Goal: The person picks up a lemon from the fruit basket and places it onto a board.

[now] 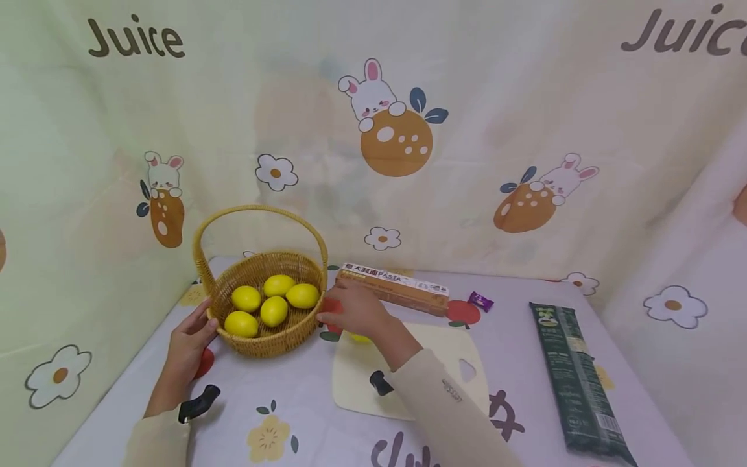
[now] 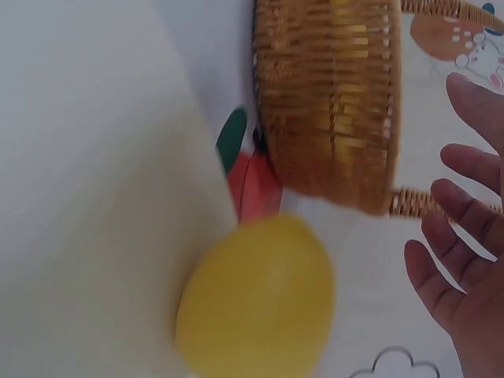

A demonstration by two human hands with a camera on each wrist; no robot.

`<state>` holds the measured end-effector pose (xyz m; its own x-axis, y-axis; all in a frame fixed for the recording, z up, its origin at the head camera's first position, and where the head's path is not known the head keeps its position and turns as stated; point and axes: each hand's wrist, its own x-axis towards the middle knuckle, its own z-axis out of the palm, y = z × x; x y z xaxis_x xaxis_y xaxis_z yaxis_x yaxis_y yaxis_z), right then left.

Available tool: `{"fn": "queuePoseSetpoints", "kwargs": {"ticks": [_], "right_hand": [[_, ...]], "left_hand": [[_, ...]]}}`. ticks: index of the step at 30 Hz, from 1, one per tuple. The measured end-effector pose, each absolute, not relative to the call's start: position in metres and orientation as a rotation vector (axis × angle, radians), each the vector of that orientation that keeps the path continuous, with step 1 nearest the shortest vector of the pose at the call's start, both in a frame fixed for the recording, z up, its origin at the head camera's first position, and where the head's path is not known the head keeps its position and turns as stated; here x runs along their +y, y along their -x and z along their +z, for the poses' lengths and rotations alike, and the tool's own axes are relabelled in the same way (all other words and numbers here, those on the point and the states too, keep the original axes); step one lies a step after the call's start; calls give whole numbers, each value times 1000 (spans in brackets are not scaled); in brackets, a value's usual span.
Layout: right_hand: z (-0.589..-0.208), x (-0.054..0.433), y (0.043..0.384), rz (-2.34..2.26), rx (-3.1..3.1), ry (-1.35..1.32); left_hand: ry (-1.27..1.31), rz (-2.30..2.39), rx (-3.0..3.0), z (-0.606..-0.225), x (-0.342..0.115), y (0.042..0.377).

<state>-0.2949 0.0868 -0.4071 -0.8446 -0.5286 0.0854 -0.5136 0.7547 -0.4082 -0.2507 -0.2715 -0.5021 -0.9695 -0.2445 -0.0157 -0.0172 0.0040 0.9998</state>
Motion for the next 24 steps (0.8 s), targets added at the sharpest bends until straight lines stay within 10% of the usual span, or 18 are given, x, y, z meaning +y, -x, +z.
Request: {"fn": "queuePoseSetpoints", "kwargs": {"ticks": [24], "right_hand": [[-427, -5, 329, -402, 2839, 980]], "left_hand": [[-271, -2087, -2106, -502, -272, 253]]}}
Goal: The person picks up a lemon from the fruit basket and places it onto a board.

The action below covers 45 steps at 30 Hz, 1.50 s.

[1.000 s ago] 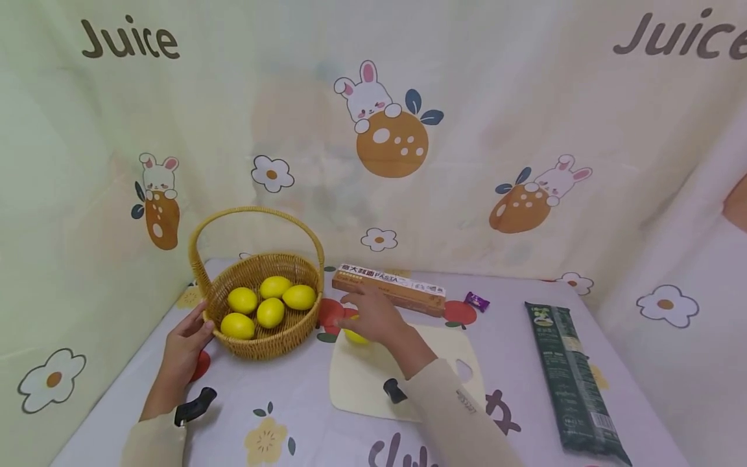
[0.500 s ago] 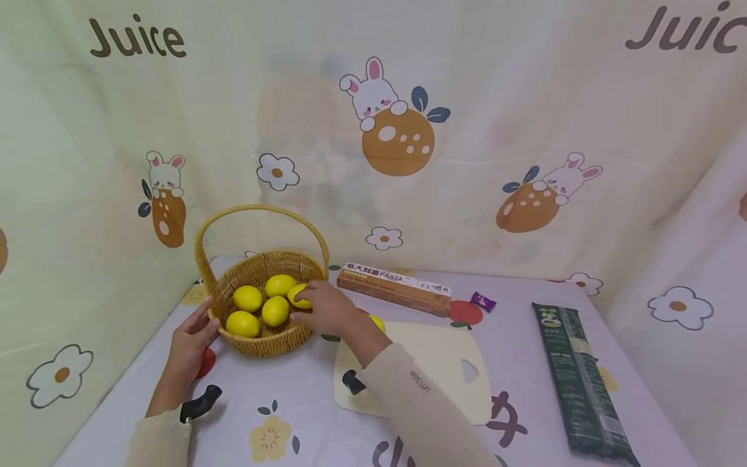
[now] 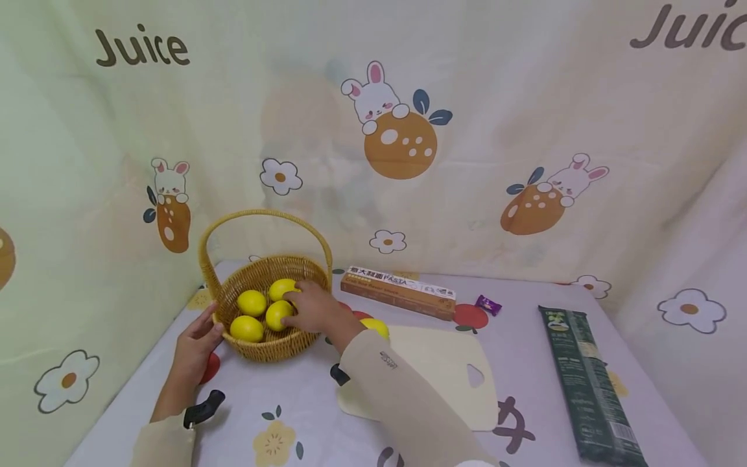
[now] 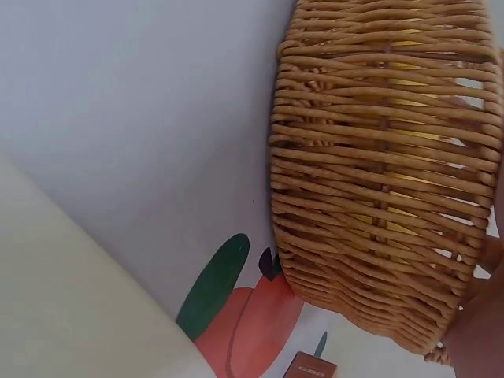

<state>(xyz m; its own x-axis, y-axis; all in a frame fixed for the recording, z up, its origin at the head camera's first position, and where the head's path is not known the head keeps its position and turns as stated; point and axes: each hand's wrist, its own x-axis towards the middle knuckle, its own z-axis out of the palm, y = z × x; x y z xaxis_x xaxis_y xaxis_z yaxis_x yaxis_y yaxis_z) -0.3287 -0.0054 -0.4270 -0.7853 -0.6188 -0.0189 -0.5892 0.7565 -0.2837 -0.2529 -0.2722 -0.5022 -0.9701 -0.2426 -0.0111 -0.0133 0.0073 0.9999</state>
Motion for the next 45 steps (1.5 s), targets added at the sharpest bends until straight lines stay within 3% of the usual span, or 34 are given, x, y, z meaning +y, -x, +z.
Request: {"fn": "queuePoseSetpoints", "kwargs": {"ticks": [11, 25, 45], "right_hand": [[-428, -24, 353, -274, 2797, 828], [-427, -28, 349, -230, 2717, 952], [-416, -26, 331, -171, 2605, 894]], "left_hand": [[-194, -2108, -2108, -505, -269, 263], [-204, -2124, -2055, -506, -271, 253], [-245, -2119, -2071, -506, -272, 252]]}}
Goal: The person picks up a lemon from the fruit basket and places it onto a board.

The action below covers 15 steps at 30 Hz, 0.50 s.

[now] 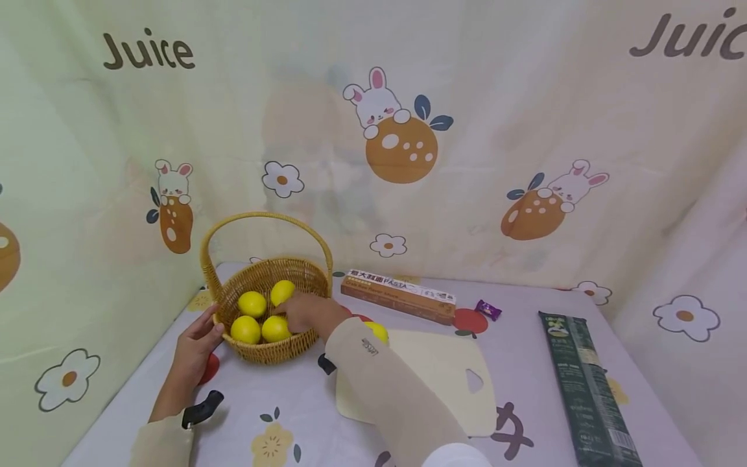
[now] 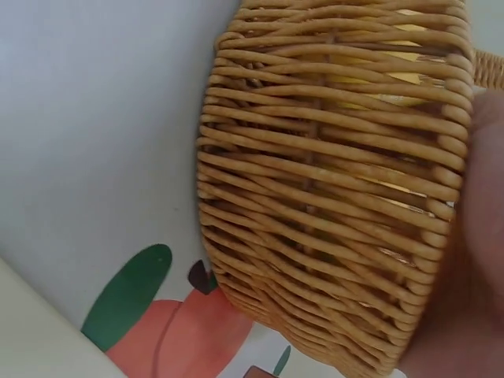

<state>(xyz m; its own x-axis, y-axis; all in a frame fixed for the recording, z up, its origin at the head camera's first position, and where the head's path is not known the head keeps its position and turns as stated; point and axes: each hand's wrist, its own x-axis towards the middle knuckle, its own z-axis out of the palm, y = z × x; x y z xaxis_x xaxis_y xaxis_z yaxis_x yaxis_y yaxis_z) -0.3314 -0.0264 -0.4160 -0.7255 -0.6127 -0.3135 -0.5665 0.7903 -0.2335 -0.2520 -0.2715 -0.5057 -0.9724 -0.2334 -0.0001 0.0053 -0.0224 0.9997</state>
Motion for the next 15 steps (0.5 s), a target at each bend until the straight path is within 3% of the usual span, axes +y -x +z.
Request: {"fn": "queuePoseSetpoints", "kwargs": {"ticks": [15], "right_hand": [[-418, -28, 334, -88, 2762, 777]], "left_hand": [[-232, -2139, -2039, -504, -271, 253]]}}
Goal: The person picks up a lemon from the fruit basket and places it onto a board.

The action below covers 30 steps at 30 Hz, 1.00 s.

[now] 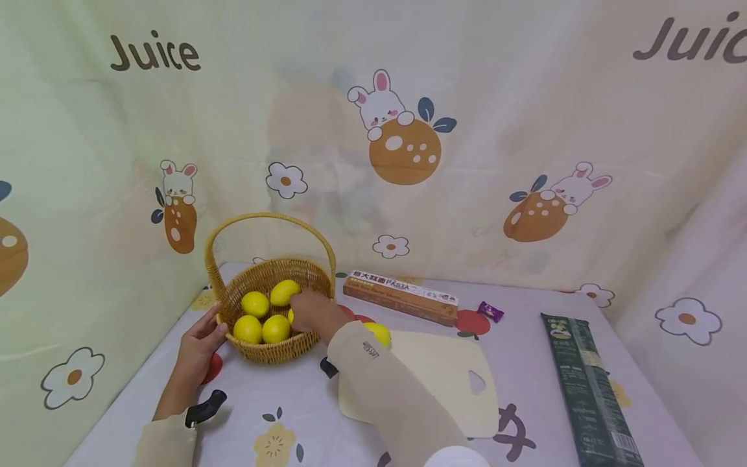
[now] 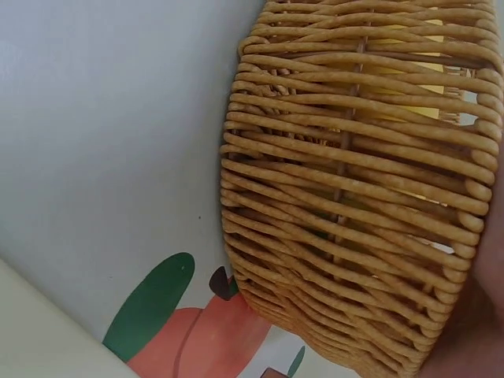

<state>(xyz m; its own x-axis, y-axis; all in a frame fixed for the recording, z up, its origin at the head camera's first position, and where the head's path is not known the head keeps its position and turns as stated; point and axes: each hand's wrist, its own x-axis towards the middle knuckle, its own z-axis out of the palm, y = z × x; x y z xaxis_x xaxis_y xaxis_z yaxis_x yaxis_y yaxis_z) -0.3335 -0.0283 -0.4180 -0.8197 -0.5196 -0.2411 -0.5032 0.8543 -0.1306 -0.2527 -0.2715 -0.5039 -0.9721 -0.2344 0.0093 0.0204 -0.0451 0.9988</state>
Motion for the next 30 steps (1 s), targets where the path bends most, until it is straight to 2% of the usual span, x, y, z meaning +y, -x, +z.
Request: {"fn": "queuePoseSetpoints", "kwargs": {"ticks": [7, 20, 30], "right_hand": [[-413, -28, 334, -174, 2781, 786], [-391, -5, 324, -257, 2847, 1099], [-383, 21, 307, -388, 2854, 1187]], "left_hand": [[-267, -2120, -2075, -503, -273, 253], [-273, -2123, -2097, -502, -274, 256], [-254, -2142, -2082, -505, -275, 255]]}}
